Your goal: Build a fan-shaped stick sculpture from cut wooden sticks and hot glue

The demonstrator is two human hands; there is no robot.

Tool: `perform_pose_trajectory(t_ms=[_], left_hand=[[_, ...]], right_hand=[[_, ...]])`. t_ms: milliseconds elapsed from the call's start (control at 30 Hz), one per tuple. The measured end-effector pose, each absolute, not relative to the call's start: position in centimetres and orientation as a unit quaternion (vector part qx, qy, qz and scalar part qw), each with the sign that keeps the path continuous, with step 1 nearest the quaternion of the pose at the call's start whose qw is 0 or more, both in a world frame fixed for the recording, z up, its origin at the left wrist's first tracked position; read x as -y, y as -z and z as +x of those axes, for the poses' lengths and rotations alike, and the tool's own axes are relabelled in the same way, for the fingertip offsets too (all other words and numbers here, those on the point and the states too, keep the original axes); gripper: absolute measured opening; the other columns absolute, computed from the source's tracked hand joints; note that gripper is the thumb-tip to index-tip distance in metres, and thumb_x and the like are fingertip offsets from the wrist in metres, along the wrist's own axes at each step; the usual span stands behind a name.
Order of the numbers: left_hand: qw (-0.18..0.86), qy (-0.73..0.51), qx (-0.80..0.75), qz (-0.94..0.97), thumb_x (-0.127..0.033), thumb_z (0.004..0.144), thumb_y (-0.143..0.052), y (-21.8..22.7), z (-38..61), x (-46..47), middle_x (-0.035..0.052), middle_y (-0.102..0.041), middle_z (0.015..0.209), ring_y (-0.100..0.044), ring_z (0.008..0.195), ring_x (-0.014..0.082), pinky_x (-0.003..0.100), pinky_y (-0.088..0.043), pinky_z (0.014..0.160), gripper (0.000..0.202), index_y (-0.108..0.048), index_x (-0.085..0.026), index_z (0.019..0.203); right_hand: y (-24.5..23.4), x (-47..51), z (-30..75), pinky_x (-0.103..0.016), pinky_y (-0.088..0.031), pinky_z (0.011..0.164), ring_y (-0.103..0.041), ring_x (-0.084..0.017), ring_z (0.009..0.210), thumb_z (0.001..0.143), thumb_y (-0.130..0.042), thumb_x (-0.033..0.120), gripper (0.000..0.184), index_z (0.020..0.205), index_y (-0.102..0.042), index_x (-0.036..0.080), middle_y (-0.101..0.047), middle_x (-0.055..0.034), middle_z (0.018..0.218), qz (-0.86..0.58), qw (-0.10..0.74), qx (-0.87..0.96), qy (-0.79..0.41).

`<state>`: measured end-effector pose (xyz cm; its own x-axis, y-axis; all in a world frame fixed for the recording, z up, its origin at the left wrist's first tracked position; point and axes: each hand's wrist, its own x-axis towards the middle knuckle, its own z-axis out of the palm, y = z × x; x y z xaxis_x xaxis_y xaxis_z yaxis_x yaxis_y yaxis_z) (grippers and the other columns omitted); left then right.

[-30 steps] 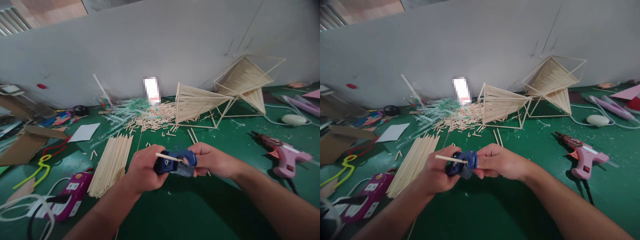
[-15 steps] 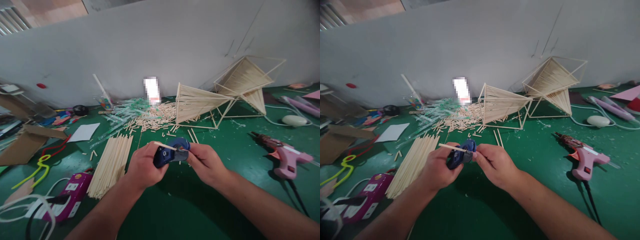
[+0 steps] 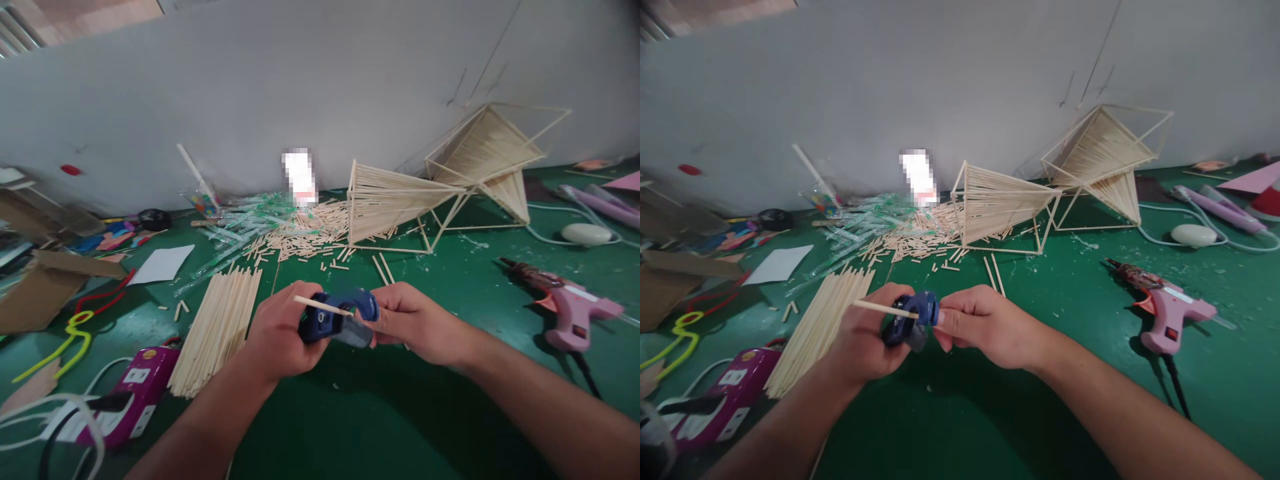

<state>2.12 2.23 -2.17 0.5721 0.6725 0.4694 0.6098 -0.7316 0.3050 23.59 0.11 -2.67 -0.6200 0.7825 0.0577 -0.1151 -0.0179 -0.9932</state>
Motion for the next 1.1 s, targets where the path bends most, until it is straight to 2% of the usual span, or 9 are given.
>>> perform_pose_trajectory(t_ms=[200,467,600,900,1100], left_hand=[[0.046,-0.303,-0.343,0.888,-0.023,0.068,-0.055,2.3,2.2,-2.0,0.0038,-0.063,0.074,-0.059,0.059,0.0164,0.027,-0.045,0.049,0.021,-0.053,-0.019,0.088],[0.072,-0.291,-0.358,0.884,-0.024,0.066,-0.057,2.3,2.5,-2.1,0.0031,-0.063,0.069,-0.059,0.056,0.0172,0.028,-0.045,0.047,0.018,-0.055,-0.020,0.084],[0.062,-0.303,-0.343,0.887,-0.026,0.071,-0.055,2.4,2.6,-2.2,0.0029,-0.061,0.067,-0.056,0.053,0.0156,0.027,-0.042,0.046,0.012,-0.054,-0.019,0.082],[0.033,-0.285,-0.311,0.906,-0.028,0.072,-0.054,2.6,2.3,-2.5,0.0031,-0.061,0.073,-0.055,0.059,0.0153,0.027,-0.043,0.051,0.017,-0.049,-0.020,0.086],[0.040,-0.263,-0.298,0.917,-0.025,0.071,-0.051,2.3,2.3,-2.5,0.0032,-0.059,0.073,-0.052,0.056,0.0141,0.026,-0.040,0.049,0.016,-0.046,-0.021,0.084]], right_hand=[[2.6,-0.4,24.2,-0.020,-0.018,0.043,-0.031,-0.005,0.047,0.088,-0.053,0.046,0.039,0.070,-0.059,0.012,-0.041,0.0044,0.055,-0.262,0.289,0.584,-0.712],[2.2,-0.6,24.2,-0.021,-0.014,0.042,-0.025,-0.005,0.044,0.088,-0.054,0.046,0.040,0.067,-0.057,0.012,-0.036,0.0066,0.051,-0.245,0.295,0.580,-0.719],[1.9,-0.5,24.2,-0.022,-0.013,0.040,-0.024,-0.004,0.042,0.086,-0.056,0.047,0.040,0.066,-0.057,0.012,-0.038,0.0066,0.051,-0.234,0.285,0.575,-0.731],[2.8,-0.8,24.3,-0.020,-0.015,0.039,-0.023,-0.004,0.039,0.088,-0.055,0.035,0.033,0.066,-0.060,0.011,-0.035,0.0082,0.044,-0.187,0.229,0.518,-0.802],[3.3,-0.7,24.3,-0.018,-0.016,0.037,-0.025,-0.003,0.038,0.087,-0.056,0.025,0.026,0.066,-0.061,0.010,-0.040,0.0061,0.047,-0.166,0.207,0.474,-0.839]])
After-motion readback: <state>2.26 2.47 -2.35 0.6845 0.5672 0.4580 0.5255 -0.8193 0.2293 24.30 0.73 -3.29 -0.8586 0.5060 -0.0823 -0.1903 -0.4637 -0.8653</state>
